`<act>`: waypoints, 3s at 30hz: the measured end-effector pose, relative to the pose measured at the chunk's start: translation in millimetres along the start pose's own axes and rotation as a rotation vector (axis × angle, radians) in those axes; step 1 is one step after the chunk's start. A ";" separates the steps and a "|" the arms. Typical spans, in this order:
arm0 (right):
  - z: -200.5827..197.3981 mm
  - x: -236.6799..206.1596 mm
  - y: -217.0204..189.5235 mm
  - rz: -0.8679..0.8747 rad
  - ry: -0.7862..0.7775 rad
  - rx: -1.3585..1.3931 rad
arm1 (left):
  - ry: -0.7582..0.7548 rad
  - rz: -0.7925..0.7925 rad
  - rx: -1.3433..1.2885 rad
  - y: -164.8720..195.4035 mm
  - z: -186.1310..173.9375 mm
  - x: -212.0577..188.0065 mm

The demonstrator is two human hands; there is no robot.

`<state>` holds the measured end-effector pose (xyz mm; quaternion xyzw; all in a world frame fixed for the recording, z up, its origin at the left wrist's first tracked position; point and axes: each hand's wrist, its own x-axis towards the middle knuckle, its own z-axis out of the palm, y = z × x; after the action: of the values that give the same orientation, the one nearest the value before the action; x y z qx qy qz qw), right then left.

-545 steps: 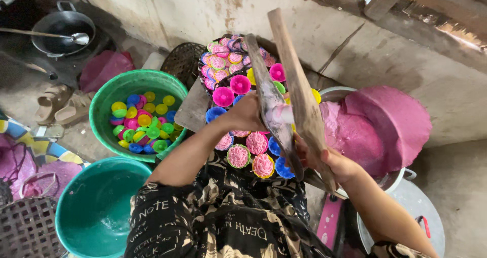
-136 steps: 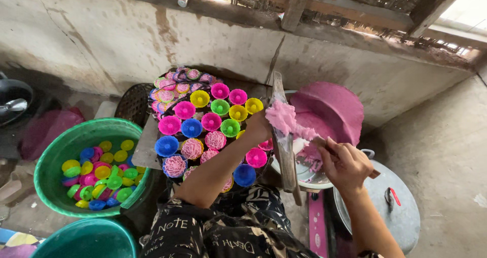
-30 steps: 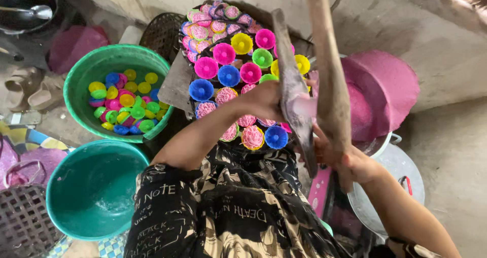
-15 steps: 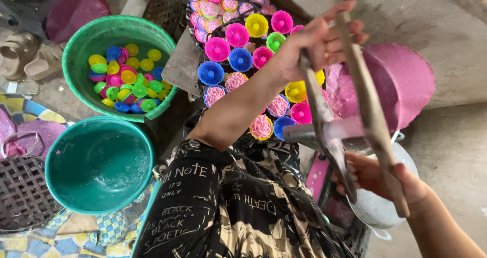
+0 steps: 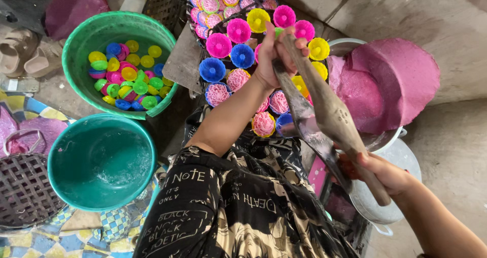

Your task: The person uses a wooden mold and a wooden stick to scoop pink paste from a large bowl and press it into small colorful plastic molds arranged on a tray. The person repeatedly scoops, presses, and smooths the paste into each mold, filling them one by one.

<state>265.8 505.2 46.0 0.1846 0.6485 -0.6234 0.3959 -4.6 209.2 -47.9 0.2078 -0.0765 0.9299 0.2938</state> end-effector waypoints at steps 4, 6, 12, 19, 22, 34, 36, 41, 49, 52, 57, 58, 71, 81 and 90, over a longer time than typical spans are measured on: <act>6.5 19.5 -1.9 -0.099 0.004 -0.073 | -0.024 0.021 0.038 18.8 -2.7 0.1; 15.3 24.1 -14.0 -0.156 0.016 -0.131 | -0.009 0.023 0.031 24.5 -4.5 6.2; 46.6 -1.4 -49.4 -0.159 0.092 -0.193 | -0.021 0.025 -0.002 9.6 -8.1 15.0; 62.4 -9.9 -36.6 -0.134 0.118 -0.171 | 0.071 -0.043 -0.015 2.1 -0.2 -10.3; 66.2 2.7 -29.6 -0.189 0.104 -0.148 | 0.158 -0.016 0.047 16.5 6.4 -15.6; 69.3 -9.3 -21.6 -0.194 0.176 -0.138 | 0.249 -0.050 0.022 4.5 17.4 -16.3; 68.6 -12.0 -12.1 -0.210 0.108 -0.083 | 0.207 -0.078 0.029 5.3 27.4 -19.7; 52.1 -13.5 -2.2 -0.356 -0.135 -0.097 | 0.052 -0.060 0.120 19.1 69.6 5.5; 18.2 -22.7 -25.5 -0.387 -0.105 -0.130 | 0.115 -0.146 0.039 5.6 88.9 60.4; 9.0 -7.1 -35.1 -0.274 0.025 -0.122 | -0.013 -0.066 0.129 -5.6 63.0 66.6; -2.7 13.1 -44.0 -0.142 0.194 -0.146 | 0.061 -0.004 0.174 -13.3 11.6 62.7; -3.9 13.3 -44.7 -0.116 0.226 -0.164 | 0.096 -0.004 0.181 -14.4 3.2 60.3; 30.1 33.3 -63.4 -0.134 0.448 -0.354 | 0.151 0.073 0.216 13.7 -34.1 58.4; 42.7 1.2 -63.8 -0.064 0.558 -0.464 | 0.301 0.050 0.149 -20.5 -31.1 47.1; 54.3 18.5 -61.2 -0.083 0.669 -0.548 | 0.289 0.073 0.176 3.5 -11.4 51.0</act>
<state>224.9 439.1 77.7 0.2385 0.8895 -0.3493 0.1729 -48.3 235.6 -36.2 0.0940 0.0410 0.9632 0.2485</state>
